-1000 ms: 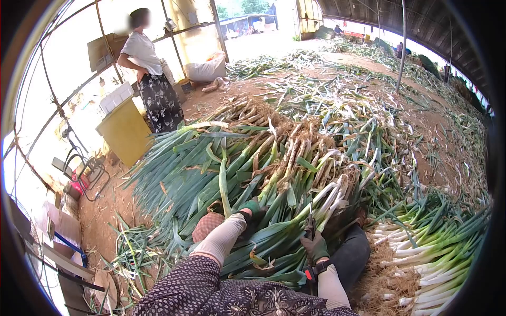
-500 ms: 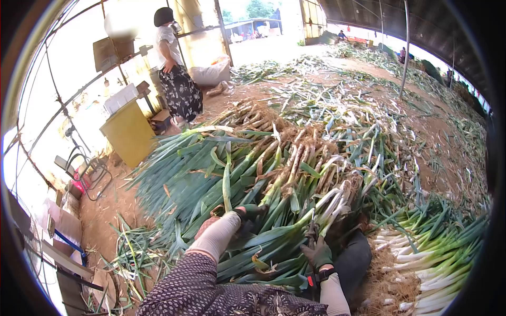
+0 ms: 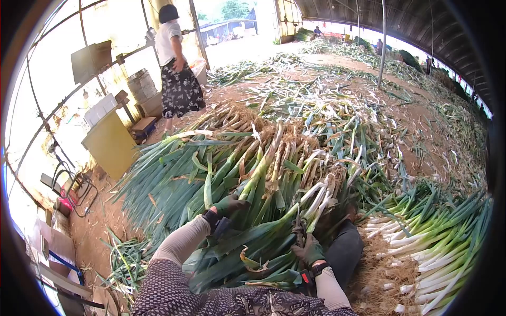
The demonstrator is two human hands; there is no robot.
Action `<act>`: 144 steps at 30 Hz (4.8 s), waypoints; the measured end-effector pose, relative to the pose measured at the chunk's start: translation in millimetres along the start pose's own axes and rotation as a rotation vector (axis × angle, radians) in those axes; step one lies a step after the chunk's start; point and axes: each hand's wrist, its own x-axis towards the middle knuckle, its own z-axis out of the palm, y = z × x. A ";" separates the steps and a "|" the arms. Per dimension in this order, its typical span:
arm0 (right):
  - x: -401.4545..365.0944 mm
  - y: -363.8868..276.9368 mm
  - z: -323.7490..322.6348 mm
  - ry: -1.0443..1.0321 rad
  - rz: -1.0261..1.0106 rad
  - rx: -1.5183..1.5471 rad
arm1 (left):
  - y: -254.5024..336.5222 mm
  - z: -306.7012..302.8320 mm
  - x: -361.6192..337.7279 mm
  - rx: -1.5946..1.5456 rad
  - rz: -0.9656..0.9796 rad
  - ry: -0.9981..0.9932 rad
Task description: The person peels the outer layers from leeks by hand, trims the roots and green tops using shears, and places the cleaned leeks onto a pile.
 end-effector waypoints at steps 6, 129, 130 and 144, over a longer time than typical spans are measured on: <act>-3.6 -7.4 -9.6 -0.044 0.017 0.051 | 102.8 -14.1 -52.0 0.065 0.350 0.379; 101.4 -19.3 -56.2 -0.144 0.372 0.661 | 46.0 136.0 40.9 0.228 -0.075 -0.306; 87.6 -35.6 -72.3 -0.130 0.410 0.719 | 44.2 135.2 40.8 0.198 -0.086 -0.304; 108.1 -23.0 -60.3 -0.239 0.233 0.619 | -28.8 114.5 58.3 0.478 0.389 -0.190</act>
